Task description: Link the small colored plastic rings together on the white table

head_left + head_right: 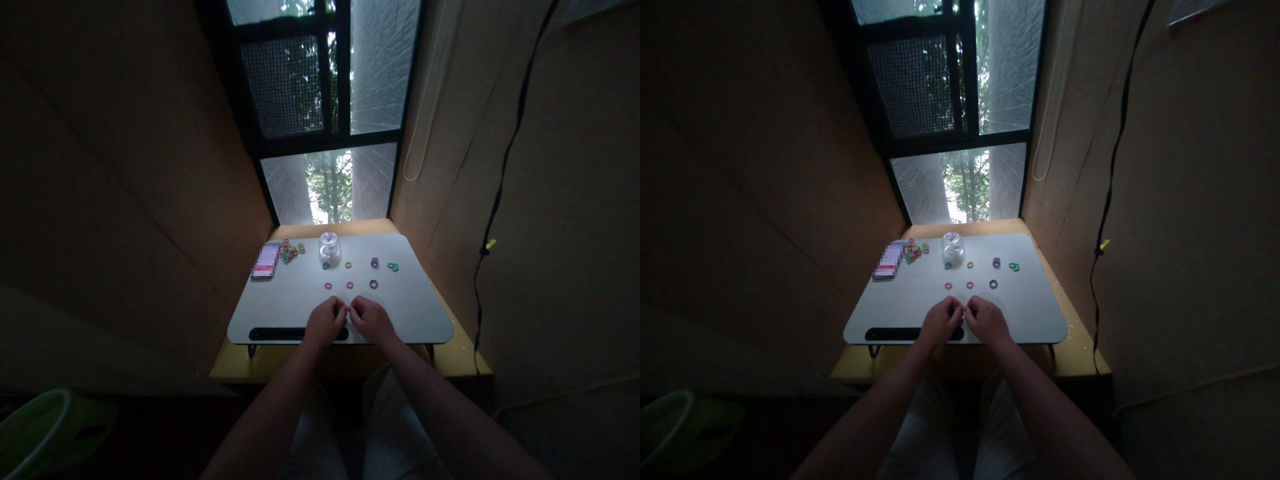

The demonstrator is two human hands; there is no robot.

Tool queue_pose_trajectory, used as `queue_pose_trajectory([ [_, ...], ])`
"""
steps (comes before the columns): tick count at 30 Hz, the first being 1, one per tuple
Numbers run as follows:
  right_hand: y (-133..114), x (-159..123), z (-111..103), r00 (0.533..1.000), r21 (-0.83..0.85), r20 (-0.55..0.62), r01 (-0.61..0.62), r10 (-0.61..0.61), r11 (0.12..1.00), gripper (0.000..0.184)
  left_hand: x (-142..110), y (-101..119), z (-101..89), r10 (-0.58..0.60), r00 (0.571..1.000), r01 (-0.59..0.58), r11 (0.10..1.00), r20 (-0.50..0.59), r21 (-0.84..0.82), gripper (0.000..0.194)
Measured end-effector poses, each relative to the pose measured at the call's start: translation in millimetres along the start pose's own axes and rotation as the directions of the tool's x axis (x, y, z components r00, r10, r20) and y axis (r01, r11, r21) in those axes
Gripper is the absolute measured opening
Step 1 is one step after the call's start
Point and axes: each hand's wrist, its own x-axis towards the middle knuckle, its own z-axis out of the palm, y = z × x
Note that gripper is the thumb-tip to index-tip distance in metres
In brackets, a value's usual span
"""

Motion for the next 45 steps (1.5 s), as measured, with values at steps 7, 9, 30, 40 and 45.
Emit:
queue_pose_trajectory([
  [7, -0.3, -0.1, -0.9, 1.000, 0.012, 0.007, -0.006, 0.006, 1.000, 0.016, -0.1, -1.3, 1.2, 0.007, 1.000, -0.007, 1.000, -0.007, 0.010, 0.017],
  [9, -0.1, 0.2, -0.9, 1.000, 0.010, 0.013, -0.002, 0.002, 1.000, 0.016, 0.1, -1.6, 1.4, 0.009, 1.000, -0.009, 1.000, -0.004, 0.010, 0.017],
  [30, 2.4, 0.7, 1.7, 1.000, 0.008, 0.012, 0.016, -0.017, 1.000, 0.016, 1.0, -5.7, 3.0, 0.046, 0.999, -0.045, 0.999, -0.011, 0.012, 0.016],
  [40, 1.8, 0.4, 1.5, 1.000, 0.015, 0.009, 0.010, -0.010, 1.000, 0.017, 0.3, -5.6, 2.7, 0.046, 0.999, -0.046, 0.999, -0.012, 0.020, 0.016],
  [45, 1.7, 0.3, 1.3, 1.000, 0.010, 0.008, 0.009, -0.009, 1.000, 0.017, -0.5, -4.7, 2.1, 0.050, 0.999, -0.050, 0.998, -0.016, 0.027, 0.016],
])
